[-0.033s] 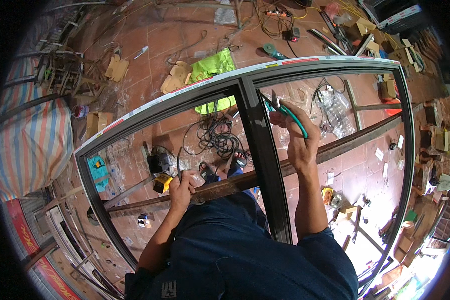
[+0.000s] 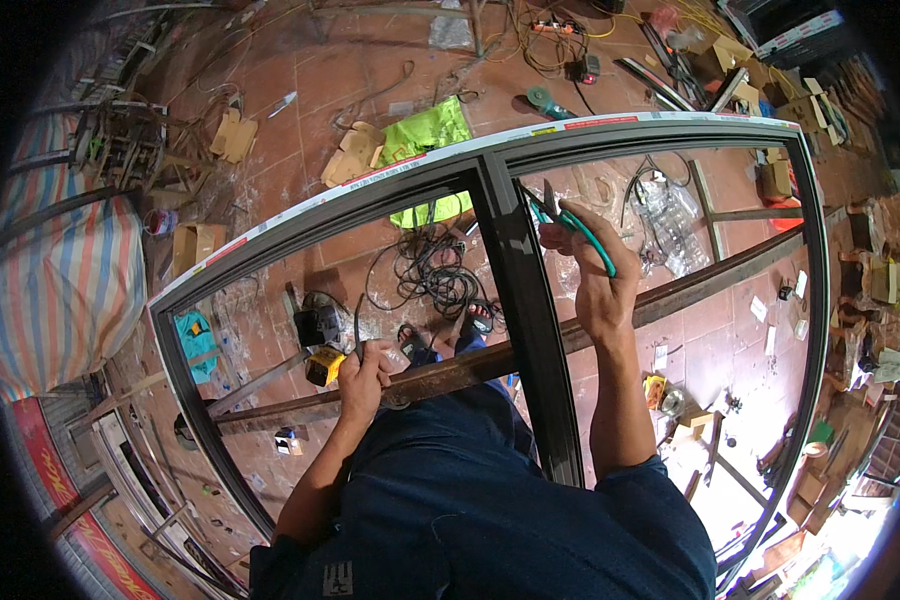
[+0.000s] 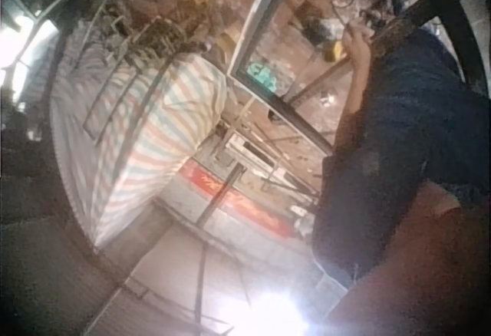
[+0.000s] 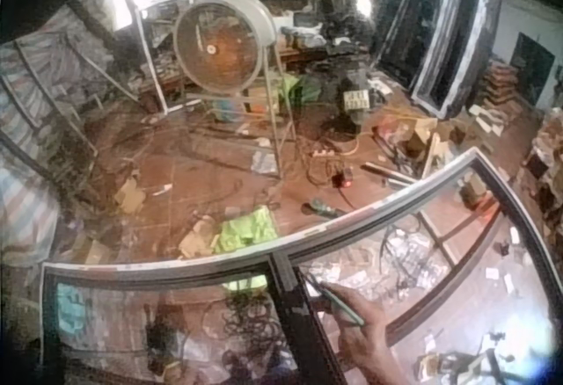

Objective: The person installs a rubber seal into the groove of a metal window frame by hand, pressing it along the edges. They then use green-handled shears to trim the excess seal at the corners and along the frame.

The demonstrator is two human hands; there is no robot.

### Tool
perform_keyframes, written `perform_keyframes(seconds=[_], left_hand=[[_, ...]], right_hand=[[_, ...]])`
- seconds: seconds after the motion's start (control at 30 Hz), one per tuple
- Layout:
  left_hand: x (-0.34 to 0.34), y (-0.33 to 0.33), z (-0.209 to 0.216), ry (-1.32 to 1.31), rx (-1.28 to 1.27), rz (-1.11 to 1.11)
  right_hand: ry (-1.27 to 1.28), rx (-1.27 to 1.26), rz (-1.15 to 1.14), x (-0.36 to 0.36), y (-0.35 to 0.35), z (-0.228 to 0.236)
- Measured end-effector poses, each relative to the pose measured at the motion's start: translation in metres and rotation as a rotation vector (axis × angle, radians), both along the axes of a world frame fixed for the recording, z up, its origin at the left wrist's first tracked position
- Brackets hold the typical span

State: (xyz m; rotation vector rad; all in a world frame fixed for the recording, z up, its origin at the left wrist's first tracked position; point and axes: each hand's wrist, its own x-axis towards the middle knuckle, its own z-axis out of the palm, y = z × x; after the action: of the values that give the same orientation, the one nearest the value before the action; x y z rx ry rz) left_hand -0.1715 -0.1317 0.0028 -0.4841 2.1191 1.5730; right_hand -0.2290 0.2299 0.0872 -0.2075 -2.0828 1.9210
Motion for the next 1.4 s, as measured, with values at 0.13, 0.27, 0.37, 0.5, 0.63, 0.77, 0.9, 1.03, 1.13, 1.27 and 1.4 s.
perform_keyframes(seconds=[0.13,0.27,0.37,0.5,0.63,0.77,0.9,1.03,1.13,1.27,1.4], left_hand=[[0.002,-0.001,-0.001,-0.019,0.029,0.03],[0.001,-0.002,-0.007,-0.004,0.025,0.036],[-0.003,-0.001,-0.011,0.0,0.026,0.04],[-0.004,-0.001,-0.01,-0.01,0.029,0.044],[-0.004,-0.001,-0.008,0.01,0.004,0.016],[-0.002,-0.004,-0.014,0.013,0.015,0.026],[-0.003,-0.004,-0.014,-0.001,0.015,0.036],[-0.002,-0.004,-0.015,0.003,0.065,0.053],[-0.004,-0.003,-0.01,-0.014,0.029,0.01],[-0.004,-0.004,-0.011,-0.006,0.035,0.012],[-0.004,-0.005,-0.011,0.005,0.031,0.003]], right_hand=[[0.01,0.035,0.002,-0.001,-0.001,0.003],[0.007,0.041,0.018,-0.005,0.002,-0.003],[-0.011,0.114,0.022,-0.009,0.002,-0.004],[-0.023,0.126,0.023,-0.011,0.001,-0.003],[-0.073,0.22,0.081,-0.016,0.002,0.014],[-0.126,0.319,0.108,-0.02,0.0,0.023],[-0.116,0.142,0.012,-0.022,-0.005,0.021],[-0.079,0.027,-0.024,-0.02,-0.003,0.02],[-0.086,0.013,-0.016,-0.021,-0.001,0.014],[-0.101,0.041,-0.012,-0.021,-0.002,0.011],[-0.108,0.049,-0.016,-0.022,-0.006,0.013]])
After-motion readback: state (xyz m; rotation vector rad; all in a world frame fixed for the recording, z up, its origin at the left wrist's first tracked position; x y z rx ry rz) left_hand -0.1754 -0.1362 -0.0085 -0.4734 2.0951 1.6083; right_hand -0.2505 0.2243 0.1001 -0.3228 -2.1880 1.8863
